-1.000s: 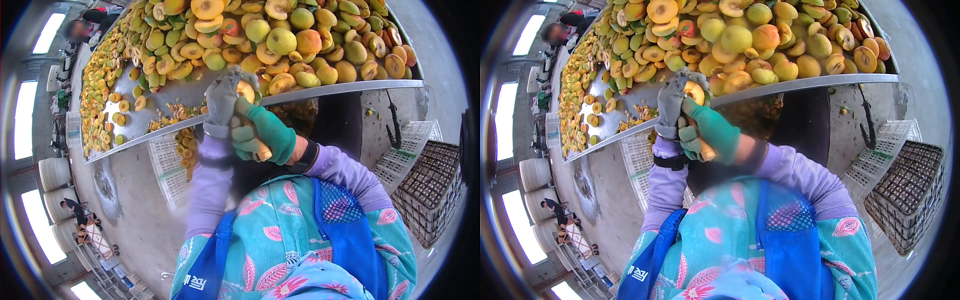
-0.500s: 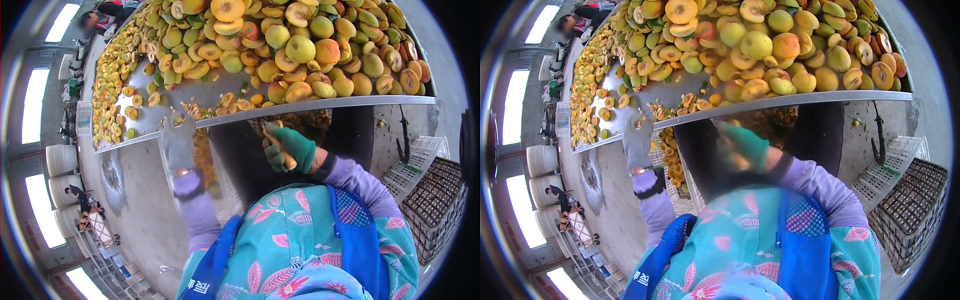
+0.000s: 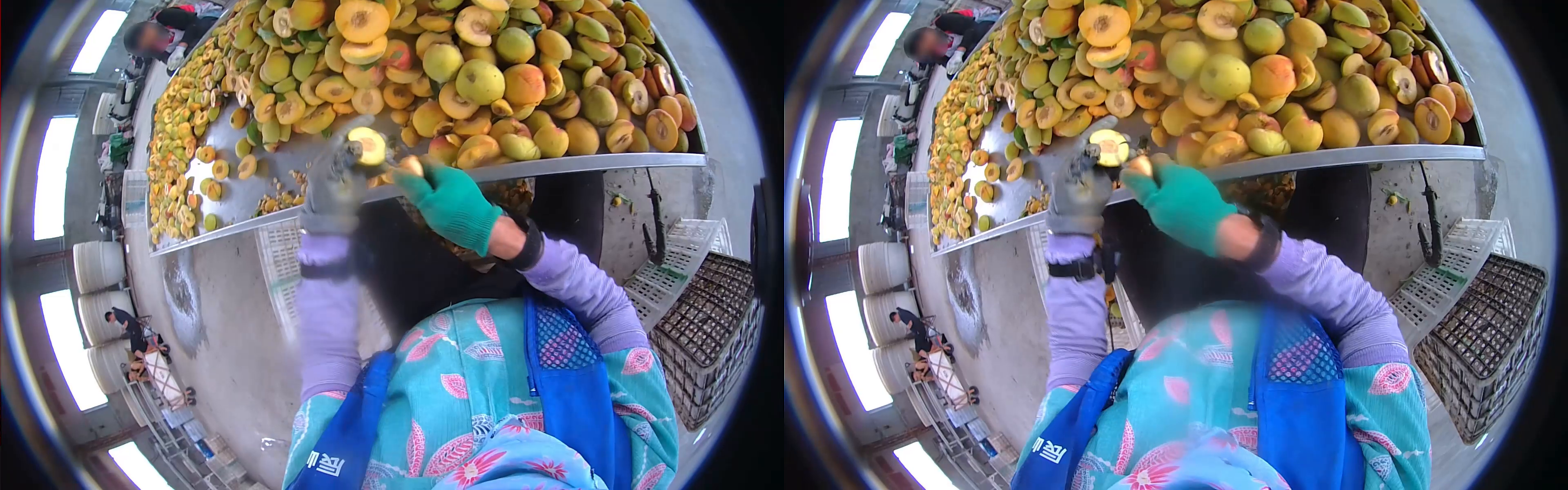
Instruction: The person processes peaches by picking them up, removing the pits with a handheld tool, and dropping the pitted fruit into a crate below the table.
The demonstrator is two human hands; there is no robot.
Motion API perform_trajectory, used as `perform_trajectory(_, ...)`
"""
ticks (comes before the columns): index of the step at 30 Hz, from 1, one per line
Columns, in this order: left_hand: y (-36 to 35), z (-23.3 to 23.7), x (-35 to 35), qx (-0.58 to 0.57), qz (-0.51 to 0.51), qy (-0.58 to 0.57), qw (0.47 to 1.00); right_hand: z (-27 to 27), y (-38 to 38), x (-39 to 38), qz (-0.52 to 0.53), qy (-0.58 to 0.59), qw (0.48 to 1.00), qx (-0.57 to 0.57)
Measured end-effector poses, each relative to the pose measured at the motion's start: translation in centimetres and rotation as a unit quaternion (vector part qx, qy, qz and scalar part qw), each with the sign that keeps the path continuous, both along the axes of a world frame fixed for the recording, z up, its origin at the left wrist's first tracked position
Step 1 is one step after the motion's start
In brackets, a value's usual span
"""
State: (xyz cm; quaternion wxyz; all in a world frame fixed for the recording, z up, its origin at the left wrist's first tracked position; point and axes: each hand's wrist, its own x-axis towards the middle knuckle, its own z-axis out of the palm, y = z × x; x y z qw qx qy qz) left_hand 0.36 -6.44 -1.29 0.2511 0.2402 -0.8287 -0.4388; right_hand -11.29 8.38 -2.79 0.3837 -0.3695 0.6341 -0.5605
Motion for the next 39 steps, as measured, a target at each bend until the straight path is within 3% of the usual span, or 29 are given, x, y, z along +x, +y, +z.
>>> perform_trajectory(2, 2.1, -0.3, 0.0, 0.088, 0.006, 0.066, 0.994, 1.3, -0.4, 0.1, 0.028, 0.136, 0.99, 0.038)
perform_trajectory(3, 3.2, -0.2, -0.3, 0.26, 0.018, 0.134, 0.956, 1.0, -0.5, 0.3, 0.044, 0.149, 0.985, 0.078)
perform_trajectory(4, 3.9, -0.1, -0.7, 0.424, 0.027, 0.197, 0.884, 1.1, -0.2, 0.3, 0.048, 0.13, 0.987, 0.083)
perform_trajectory(5, 4.2, 0.1, -1.0, 0.481, 0.047, 0.199, 0.852, 1.3, 0.1, 0.2, 0.051, 0.11, 0.989, 0.087)
perform_trajectory(8, 5.0, 0.5, -1.1, 0.475, 0.052, 0.203, 0.855, 2.5, 1.3, 0.3, 0.059, 0.108, 0.989, 0.084)
perform_trajectory(10, 5.3, 0.0, -1.3, 0.277, 0.086, 0.143, 0.946, 2.4, 1.5, 0.6, 0.064, 0.125, 0.988, 0.069)
perform_trajectory(12, 5.5, -0.5, -1.5, 0.228, 0.115, 0.152, 0.955, 1.0, 1.3, 1.2, 0.073, 0.141, 0.986, 0.044)
perform_trajectory(14, 5.5, -0.9, -1.6, 0.338, 0.135, 0.231, 0.902, 0.4, 1.2, 1.9, 0.053, 0.104, 0.992, 0.048)
perform_trajectory(15, 5.8, -0.8, -1.6, 0.334, 0.138, 0.229, 0.904, 0.3, 1.3, 2.2, 0.041, 0.085, 0.994, 0.051)
perform_trajectory(17, 6.6, -0.6, -1.9, 0.327, 0.142, 0.221, 0.908, 1.9, 1.9, 3.5, 0.034, -0.132, 0.985, 0.107)
perform_trajectory(19, 6.9, -1.0, -2.1, 0.321, 0.12, 0.231, 0.91, 4.7, 2.7, 2.3, 0.085, -0.31, 0.93, 0.18)
perform_trajectory(22, 6.8, 0.0, -2.4, 0.4, 0.116, 0.167, 0.894, 2.4, 2.5, 2.9, 0.033, -0.303, 0.94, 0.156)
perform_trajectory(23, 6.8, 0.5, -2.5, 0.439, 0.12, 0.133, 0.881, 1.1, 2.5, 3.6, 0.012, -0.287, 0.953, 0.097)
perform_trajectory(25, 6.7, 0.4, -2.3, 0.385, 0.104, 0.117, 0.909, 0.0, 2.4, 4.5, -0.005, -0.306, 0.952, 0.021)
perform_trajectory(26, 6.7, 0.4, -2.2, 0.359, 0.094, 0.103, 0.923, 1.1, 2.3, 4.4, -0.003, -0.342, 0.939, 0.009)
perform_trajectory(28, 6.9, 0.8, -2.3, 0.358, 0.1, 0.101, 0.923, 3.8, 3.3, 3.5, 0.04, -0.513, 0.853, 0.086)
perform_trajectory(29, 6.8, 1.0, -2.3, 0.359, 0.079, 0.105, 0.924, 4.0, 3.4, 3.5, 0.05, -0.568, 0.819, 0.058)
perform_trajectory(32, 6.6, 1.8, -2.6, 0.354, 0.042, 0.095, 0.929, 3.3, 3.3, 2.9, 0.09, -0.556, 0.823, 0.078)
perform_trajectory(35, 6.7, 1.9, -2.7, 0.366, 0.038, 0.093, 0.925, 3.7, 3.2, 4.0, 0.034, -0.453, 0.887, 0.084)
perform_trajectory(38, 5.8, 2.0, -2.3, 0.324, 0.018, 0.062, 0.944, 3.3, 3.3, 2.9, 0.136, -0.707, 0.692, 0.044)
perform_trajectory(39, 5.5, 2.1, -2.2, 0.299, 0.006, 0.045, 0.953, 2.9, 3.1, 3.0, 0.144, -0.697, 0.701, 0.034)
